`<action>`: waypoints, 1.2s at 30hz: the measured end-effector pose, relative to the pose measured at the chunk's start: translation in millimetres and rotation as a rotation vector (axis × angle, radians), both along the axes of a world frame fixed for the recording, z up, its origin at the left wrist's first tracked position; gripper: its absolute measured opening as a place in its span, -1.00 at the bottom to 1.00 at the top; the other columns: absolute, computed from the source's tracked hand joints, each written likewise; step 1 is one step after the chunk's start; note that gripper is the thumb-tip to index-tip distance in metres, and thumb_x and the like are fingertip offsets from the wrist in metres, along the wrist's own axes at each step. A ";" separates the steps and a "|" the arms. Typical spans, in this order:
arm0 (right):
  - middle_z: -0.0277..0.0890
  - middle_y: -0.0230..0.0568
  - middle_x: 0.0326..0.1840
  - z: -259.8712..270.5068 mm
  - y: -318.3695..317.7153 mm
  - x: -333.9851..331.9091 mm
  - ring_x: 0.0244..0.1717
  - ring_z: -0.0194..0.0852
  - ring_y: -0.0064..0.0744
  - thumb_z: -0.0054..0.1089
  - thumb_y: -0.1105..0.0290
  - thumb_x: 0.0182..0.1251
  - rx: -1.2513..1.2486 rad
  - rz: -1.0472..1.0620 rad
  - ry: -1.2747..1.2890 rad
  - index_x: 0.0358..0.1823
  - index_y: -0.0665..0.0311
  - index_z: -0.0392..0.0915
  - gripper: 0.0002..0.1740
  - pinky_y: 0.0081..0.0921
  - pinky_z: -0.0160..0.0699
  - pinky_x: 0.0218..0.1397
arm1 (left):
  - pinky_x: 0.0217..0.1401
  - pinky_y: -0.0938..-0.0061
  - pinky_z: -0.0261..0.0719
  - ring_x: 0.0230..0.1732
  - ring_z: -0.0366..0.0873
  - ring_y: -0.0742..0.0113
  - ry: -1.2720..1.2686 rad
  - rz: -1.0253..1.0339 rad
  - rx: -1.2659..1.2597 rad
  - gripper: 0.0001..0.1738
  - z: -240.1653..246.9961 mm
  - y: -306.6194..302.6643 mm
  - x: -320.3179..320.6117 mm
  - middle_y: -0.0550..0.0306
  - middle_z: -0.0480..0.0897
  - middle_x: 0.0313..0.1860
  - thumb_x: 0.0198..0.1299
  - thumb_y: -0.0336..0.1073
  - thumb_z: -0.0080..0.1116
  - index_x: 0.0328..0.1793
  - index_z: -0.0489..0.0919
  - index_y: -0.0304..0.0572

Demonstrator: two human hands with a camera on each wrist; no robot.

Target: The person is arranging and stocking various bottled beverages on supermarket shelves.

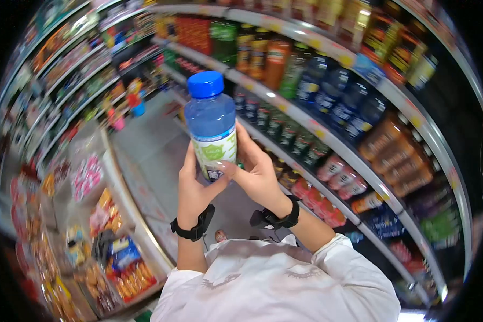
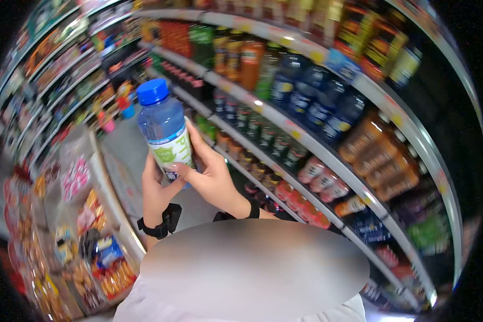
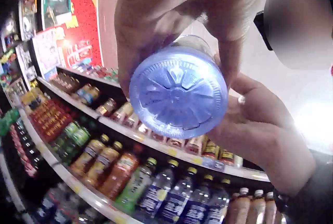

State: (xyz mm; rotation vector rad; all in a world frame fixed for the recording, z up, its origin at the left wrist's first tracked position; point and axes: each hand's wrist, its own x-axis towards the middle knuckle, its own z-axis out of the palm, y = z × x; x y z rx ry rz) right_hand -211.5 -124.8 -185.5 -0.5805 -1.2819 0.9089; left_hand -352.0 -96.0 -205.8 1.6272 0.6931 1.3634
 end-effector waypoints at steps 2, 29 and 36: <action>0.32 -0.05 0.42 8.2 -15.4 31.1 0.36 0.32 -0.39 0.27 0.55 0.29 -0.003 -0.150 -0.072 0.57 0.45 -0.05 -0.11 -0.41 0.26 0.42 | 0.27 0.34 0.47 0.18 0.56 0.24 0.007 -0.035 0.039 -0.07 8.9 0.1 38.6 -0.02 0.59 0.18 -0.11 -0.46 0.43 0.47 0.28 -0.36; 0.61 -0.13 0.00 162.0 -139.4 277.5 0.00 0.59 -0.42 0.45 0.29 0.17 0.083 -0.982 -0.203 0.22 0.38 0.39 -0.36 -0.47 0.58 0.03 | 0.05 0.49 0.56 -0.03 0.61 0.43 0.045 -0.976 0.359 -0.33 168.8 -17.2 347.1 0.04 0.67 -0.02 0.05 -0.20 0.44 0.24 0.48 -0.42; 0.63 -0.15 -0.03 190.9 -125.4 312.4 -0.06 0.63 -0.41 0.47 0.33 0.13 0.037 -1.021 -0.151 0.12 0.36 0.49 -0.45 -0.46 0.60 0.01 | 0.01 0.49 0.58 -0.06 0.63 0.42 -0.067 -0.928 0.403 -0.22 181.6 -12.2 387.2 -0.02 0.68 -0.03 0.16 -0.05 0.37 0.37 0.39 -0.46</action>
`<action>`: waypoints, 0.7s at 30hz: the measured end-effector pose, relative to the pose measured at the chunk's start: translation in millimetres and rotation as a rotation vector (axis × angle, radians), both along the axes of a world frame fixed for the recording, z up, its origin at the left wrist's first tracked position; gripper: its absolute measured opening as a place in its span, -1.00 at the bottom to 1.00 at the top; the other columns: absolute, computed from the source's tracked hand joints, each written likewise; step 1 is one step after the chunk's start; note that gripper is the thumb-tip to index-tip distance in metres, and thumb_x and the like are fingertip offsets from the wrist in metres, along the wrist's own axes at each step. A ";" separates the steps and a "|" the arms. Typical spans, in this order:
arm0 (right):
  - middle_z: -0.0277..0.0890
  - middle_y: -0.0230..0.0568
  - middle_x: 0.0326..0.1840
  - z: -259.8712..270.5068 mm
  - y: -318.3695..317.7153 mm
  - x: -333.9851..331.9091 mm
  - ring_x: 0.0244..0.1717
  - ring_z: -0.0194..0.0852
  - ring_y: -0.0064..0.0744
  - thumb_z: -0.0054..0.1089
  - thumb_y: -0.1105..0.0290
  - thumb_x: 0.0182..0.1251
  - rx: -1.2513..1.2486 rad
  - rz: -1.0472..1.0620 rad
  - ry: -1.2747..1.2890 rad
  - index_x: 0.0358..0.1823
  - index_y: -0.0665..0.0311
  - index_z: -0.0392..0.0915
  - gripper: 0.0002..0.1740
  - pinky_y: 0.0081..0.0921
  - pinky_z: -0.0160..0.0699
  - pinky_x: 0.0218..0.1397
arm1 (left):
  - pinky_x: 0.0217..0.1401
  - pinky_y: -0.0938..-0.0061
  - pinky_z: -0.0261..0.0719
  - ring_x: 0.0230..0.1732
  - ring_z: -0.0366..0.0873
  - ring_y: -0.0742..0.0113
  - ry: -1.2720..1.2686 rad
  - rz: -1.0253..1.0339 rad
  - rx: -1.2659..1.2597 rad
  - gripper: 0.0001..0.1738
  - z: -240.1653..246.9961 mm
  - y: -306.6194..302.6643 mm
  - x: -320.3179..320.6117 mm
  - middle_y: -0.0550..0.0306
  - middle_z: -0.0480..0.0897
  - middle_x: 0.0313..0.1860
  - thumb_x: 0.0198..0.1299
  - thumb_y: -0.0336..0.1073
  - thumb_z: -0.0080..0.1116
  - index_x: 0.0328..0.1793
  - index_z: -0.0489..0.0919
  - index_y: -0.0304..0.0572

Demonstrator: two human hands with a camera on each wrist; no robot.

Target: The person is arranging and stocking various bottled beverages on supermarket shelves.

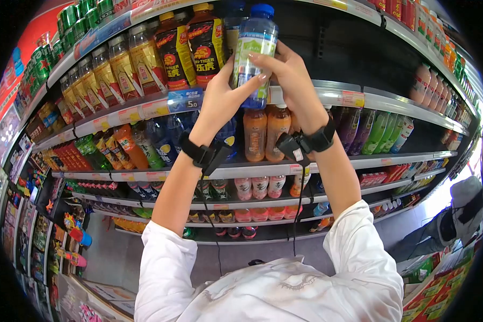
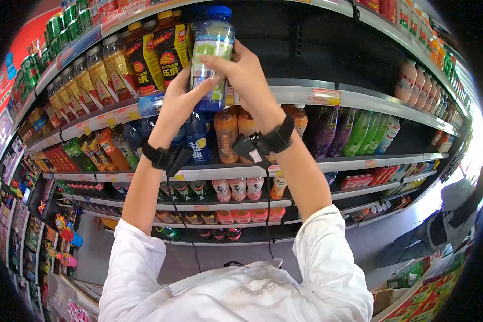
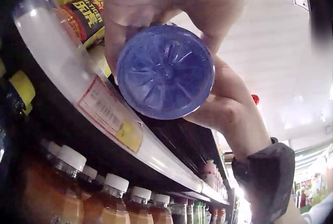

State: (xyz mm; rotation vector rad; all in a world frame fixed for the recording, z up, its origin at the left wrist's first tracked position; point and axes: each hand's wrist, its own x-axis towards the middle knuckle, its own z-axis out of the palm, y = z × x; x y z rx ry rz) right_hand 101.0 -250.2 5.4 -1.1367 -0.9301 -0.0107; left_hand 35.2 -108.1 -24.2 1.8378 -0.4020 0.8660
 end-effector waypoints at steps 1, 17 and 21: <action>0.63 -0.15 -0.03 2.8 2.8 4.2 -0.06 0.63 -0.42 0.48 0.33 0.13 0.008 -0.015 -0.025 0.12 0.35 0.49 -0.45 -0.47 0.60 0.01 | 0.03 0.48 0.57 -0.04 0.62 0.42 -0.032 -0.014 -0.015 -0.19 -0.8 1.4 5.4 -0.03 0.68 -0.02 0.17 -0.06 0.36 0.41 0.35 -0.48; 0.64 -0.13 -0.11 22.9 34.4 49.5 -0.18 0.64 -0.43 0.36 0.47 0.20 0.171 0.089 0.028 -0.02 0.47 0.54 -0.65 -0.49 0.63 -0.12 | 0.39 0.23 0.39 0.41 0.35 -0.27 -0.357 0.244 0.276 -0.18 0.8 8.1 29.1 -0.50 0.34 0.39 0.25 -0.11 0.28 0.46 0.24 -0.53; 0.64 -0.16 -0.11 24.9 41.2 56.2 -0.18 0.64 -0.44 0.37 0.48 0.18 0.170 0.030 -0.090 0.04 0.44 0.52 -0.60 -0.50 0.62 -0.12 | 0.46 0.29 0.28 0.49 0.27 -0.11 -0.329 0.290 0.329 -0.15 2.1 10.3 34.5 -0.42 0.30 0.45 0.26 -0.18 0.27 0.52 0.15 -0.53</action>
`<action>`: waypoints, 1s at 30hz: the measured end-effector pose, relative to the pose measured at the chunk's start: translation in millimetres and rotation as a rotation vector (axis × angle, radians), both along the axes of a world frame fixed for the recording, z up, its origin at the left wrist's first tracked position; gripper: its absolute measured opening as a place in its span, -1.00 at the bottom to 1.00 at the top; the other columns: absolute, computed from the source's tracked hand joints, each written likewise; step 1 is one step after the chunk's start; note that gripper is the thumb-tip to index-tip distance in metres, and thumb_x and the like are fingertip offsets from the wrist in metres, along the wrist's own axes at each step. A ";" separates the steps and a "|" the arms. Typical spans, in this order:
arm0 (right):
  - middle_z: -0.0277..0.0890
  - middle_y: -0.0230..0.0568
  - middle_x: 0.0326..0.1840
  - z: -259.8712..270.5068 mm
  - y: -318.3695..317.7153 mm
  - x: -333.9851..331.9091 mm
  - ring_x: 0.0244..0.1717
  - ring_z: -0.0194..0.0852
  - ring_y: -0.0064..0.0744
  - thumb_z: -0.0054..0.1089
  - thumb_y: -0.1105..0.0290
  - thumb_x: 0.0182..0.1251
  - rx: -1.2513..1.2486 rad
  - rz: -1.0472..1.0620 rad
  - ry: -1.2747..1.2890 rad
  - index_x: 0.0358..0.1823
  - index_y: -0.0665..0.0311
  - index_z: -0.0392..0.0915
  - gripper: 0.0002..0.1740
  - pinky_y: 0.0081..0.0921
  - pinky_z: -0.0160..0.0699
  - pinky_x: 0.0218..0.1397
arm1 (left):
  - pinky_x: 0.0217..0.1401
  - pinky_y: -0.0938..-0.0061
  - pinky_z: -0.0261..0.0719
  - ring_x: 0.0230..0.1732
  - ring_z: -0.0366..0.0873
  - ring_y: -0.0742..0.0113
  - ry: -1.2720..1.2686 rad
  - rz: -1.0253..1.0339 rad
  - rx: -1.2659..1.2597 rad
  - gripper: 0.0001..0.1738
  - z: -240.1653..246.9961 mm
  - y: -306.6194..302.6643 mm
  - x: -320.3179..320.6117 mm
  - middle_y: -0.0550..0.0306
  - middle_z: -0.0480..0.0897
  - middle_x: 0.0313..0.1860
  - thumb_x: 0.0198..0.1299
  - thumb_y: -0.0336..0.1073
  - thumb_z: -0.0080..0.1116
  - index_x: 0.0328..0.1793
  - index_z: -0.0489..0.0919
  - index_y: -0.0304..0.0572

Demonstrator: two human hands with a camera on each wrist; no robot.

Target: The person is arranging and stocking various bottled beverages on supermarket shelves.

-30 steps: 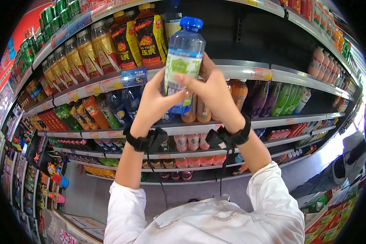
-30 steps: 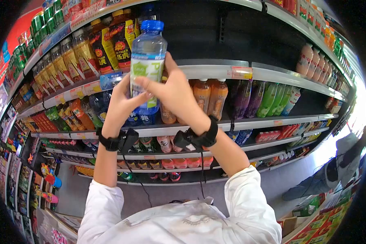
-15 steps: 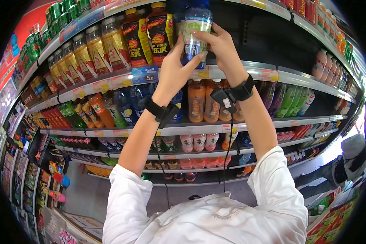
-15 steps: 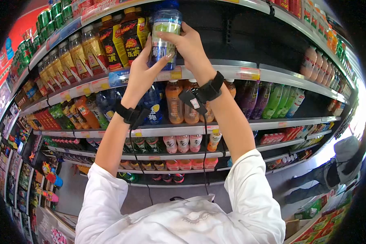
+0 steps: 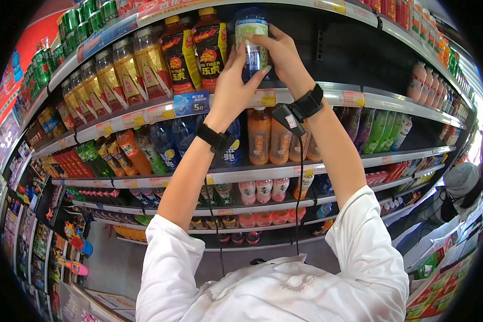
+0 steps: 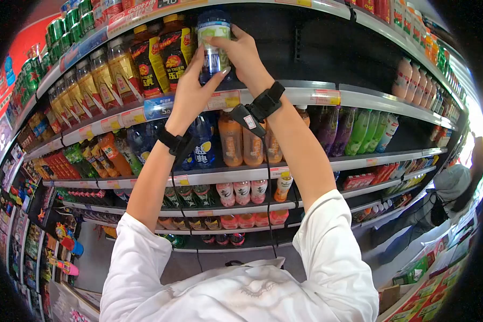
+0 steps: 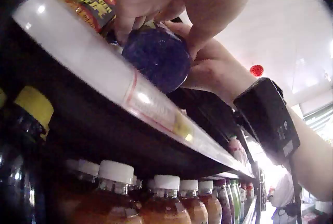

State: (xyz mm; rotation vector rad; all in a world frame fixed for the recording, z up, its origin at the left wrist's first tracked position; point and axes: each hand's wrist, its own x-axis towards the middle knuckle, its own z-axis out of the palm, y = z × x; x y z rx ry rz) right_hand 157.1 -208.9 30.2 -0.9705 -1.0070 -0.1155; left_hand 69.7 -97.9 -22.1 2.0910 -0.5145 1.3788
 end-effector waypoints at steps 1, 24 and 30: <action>0.65 -0.17 -0.11 -1.4 2.1 1.5 -0.18 0.64 -0.45 0.38 0.48 0.17 -0.006 -0.037 -0.048 0.06 0.43 0.51 -0.58 -0.50 0.61 -0.12 | 0.49 0.33 0.24 0.52 0.25 -0.02 0.025 0.018 0.006 -0.14 -2.2 0.8 1.8 -0.39 0.29 0.47 0.26 -0.21 0.28 0.53 0.13 -0.54; 0.59 -0.17 0.04 -26.5 21.5 11.4 -0.01 0.53 -0.51 0.33 0.45 0.24 -0.065 -0.193 -0.223 0.25 0.37 0.41 -0.45 -0.53 0.49 0.11 | 0.44 0.17 0.32 0.53 0.15 -0.25 -0.243 0.302 0.181 -0.31 -35.4 8.9 28.5 -0.37 0.11 0.56 0.25 -0.40 0.18 0.46 0.23 -0.51; 0.45 -0.06 0.20 -31.8 21.6 19.2 0.22 0.38 -0.37 0.27 0.26 0.32 -0.200 -0.569 -0.295 0.24 0.31 0.46 -0.49 -0.45 0.35 0.26 | 0.45 0.15 0.33 0.51 0.22 -0.23 -0.280 0.350 0.208 -0.30 -36.8 7.9 29.8 -0.31 0.21 0.53 0.18 -0.37 0.23 0.44 0.29 -0.49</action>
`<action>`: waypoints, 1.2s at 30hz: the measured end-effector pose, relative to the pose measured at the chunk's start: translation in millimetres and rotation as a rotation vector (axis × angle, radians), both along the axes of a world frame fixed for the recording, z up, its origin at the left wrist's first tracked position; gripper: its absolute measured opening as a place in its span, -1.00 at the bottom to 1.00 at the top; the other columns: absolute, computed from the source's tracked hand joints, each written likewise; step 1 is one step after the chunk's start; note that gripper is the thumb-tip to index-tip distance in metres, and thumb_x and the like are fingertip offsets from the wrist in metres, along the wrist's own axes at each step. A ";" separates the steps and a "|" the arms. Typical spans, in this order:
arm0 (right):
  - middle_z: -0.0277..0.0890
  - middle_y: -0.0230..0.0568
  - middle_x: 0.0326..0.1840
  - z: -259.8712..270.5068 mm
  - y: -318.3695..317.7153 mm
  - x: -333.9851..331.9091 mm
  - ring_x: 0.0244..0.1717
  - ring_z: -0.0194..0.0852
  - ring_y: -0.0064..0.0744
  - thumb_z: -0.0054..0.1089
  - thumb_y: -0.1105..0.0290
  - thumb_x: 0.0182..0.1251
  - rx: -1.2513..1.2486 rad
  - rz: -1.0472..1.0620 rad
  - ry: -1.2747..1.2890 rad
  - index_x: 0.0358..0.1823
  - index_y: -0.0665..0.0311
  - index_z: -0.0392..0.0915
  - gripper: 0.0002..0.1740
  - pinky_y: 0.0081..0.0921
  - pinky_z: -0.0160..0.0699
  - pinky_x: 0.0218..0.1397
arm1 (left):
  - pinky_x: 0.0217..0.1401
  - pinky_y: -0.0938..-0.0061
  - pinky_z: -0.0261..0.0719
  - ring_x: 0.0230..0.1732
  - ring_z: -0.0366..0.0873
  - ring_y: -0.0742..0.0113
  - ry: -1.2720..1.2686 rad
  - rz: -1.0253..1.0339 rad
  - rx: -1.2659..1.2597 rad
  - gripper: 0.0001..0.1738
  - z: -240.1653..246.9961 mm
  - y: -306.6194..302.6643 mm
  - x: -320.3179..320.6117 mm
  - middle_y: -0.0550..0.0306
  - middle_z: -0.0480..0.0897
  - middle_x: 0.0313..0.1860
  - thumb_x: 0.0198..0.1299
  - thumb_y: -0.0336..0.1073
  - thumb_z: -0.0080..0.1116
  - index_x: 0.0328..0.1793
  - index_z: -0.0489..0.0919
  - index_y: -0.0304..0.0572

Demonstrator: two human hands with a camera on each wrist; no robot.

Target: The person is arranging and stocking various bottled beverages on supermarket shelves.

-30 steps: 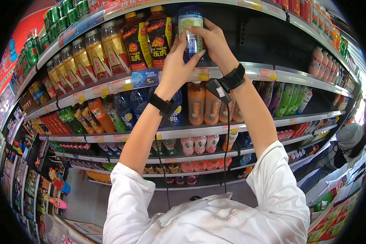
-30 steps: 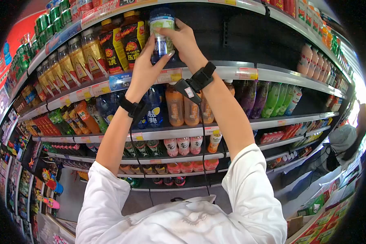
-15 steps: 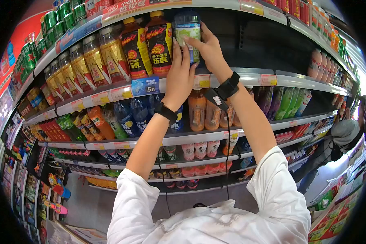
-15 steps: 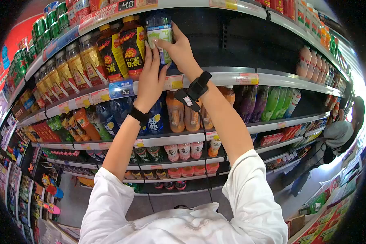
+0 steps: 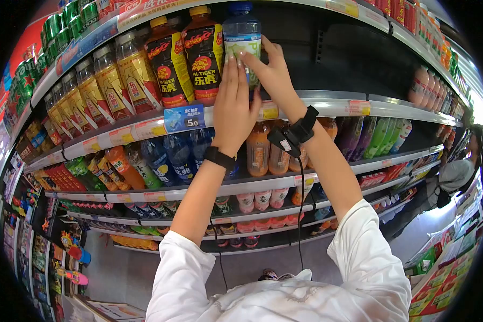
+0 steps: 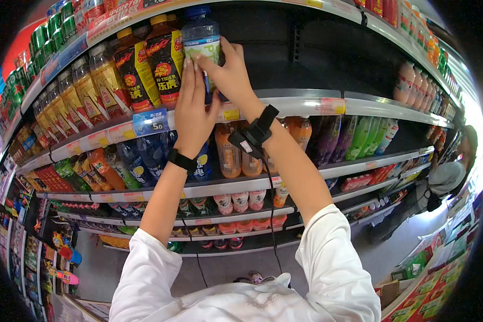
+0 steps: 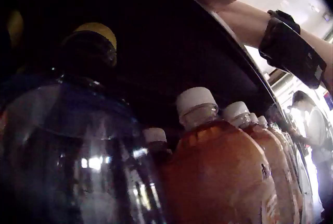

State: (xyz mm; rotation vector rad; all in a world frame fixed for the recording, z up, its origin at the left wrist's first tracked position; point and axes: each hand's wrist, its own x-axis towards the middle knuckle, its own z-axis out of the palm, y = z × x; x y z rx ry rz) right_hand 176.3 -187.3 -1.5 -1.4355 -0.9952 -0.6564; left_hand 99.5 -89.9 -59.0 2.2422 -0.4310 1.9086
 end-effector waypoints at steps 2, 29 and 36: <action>0.36 -0.07 0.28 -4.0 2.4 -1.9 0.35 0.25 -0.31 0.21 0.15 0.36 0.079 -0.073 0.031 0.30 0.28 0.43 -0.44 -0.37 0.22 0.39 | 0.44 0.15 0.33 0.50 0.23 -0.22 -0.012 0.019 0.019 -0.31 -2.7 0.5 0.2 -0.31 0.22 0.52 0.18 -0.36 0.22 0.42 0.31 -0.49; 0.65 -0.18 0.06 39.3 16.8 36.4 0.03 0.62 -0.28 -0.36 0.11 0.60 0.045 0.551 0.844 0.07 0.19 0.57 -0.52 -0.34 0.54 0.18 | 0.43 0.02 0.30 0.51 0.17 -0.29 0.041 0.088 0.082 -0.36 1.3 -5.1 -3.7 -0.31 0.11 0.57 0.14 -0.32 0.15 0.42 0.43 -0.08; 0.64 -0.17 0.08 36.8 16.7 38.8 0.02 0.62 -0.28 -0.40 0.09 0.62 0.027 0.572 0.840 0.09 0.18 0.56 -0.50 -0.35 0.55 0.16 | 0.42 0.02 0.30 0.52 0.15 -0.29 0.054 0.100 0.074 -0.37 2.4 -6.4 -4.6 -0.30 0.11 0.57 0.15 -0.31 0.14 0.42 0.44 -0.01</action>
